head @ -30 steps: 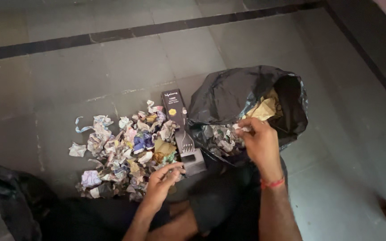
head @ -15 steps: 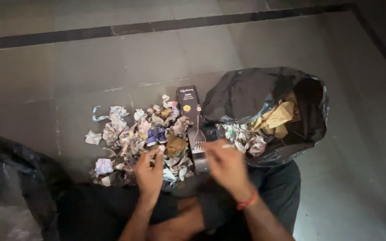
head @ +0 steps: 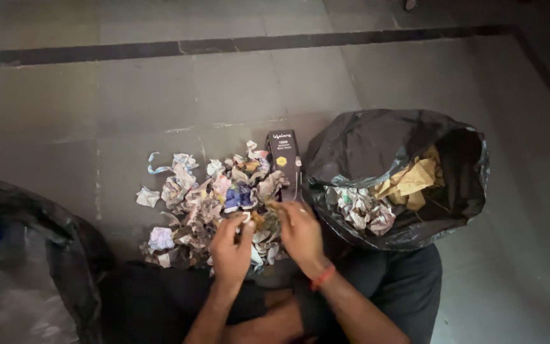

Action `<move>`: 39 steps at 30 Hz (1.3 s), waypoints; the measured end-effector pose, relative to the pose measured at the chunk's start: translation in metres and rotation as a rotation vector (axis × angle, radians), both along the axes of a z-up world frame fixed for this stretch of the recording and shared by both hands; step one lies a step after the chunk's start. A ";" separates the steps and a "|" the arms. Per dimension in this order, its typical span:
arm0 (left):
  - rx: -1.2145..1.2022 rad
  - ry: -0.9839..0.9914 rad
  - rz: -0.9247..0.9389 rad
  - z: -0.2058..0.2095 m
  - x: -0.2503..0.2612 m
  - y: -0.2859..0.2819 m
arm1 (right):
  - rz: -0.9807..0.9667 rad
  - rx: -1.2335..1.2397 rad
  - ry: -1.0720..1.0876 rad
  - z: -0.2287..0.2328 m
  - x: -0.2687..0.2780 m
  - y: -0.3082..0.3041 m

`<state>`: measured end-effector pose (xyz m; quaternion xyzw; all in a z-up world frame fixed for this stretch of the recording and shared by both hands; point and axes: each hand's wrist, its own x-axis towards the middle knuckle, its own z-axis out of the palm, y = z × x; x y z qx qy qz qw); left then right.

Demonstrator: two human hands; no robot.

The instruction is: The person sits on the floor and sorts through a pile of crumpled paper and fabric scraps, picking up items one by one and placing them into a black plastic bag. A box of cutlery remains on the floor nearby.

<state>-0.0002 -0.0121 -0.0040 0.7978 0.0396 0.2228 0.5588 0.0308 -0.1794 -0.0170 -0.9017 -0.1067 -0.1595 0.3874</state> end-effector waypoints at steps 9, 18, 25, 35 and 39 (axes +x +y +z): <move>-0.203 0.296 -0.250 -0.025 -0.003 -0.014 | 0.199 0.543 0.288 0.042 -0.018 -0.012; -0.498 0.189 -0.395 -0.042 -0.004 -0.008 | 0.170 0.144 -0.287 0.104 -0.032 -0.035; -0.270 0.201 -0.106 -0.051 0.002 -0.007 | -0.445 -0.171 -0.190 0.114 -0.008 -0.122; 0.353 0.154 -0.072 -0.029 -0.001 -0.009 | -0.379 -0.292 -0.114 0.097 -0.001 -0.098; 0.536 0.259 -0.147 -0.033 0.004 -0.010 | -0.158 -0.172 -0.420 0.098 -0.015 -0.082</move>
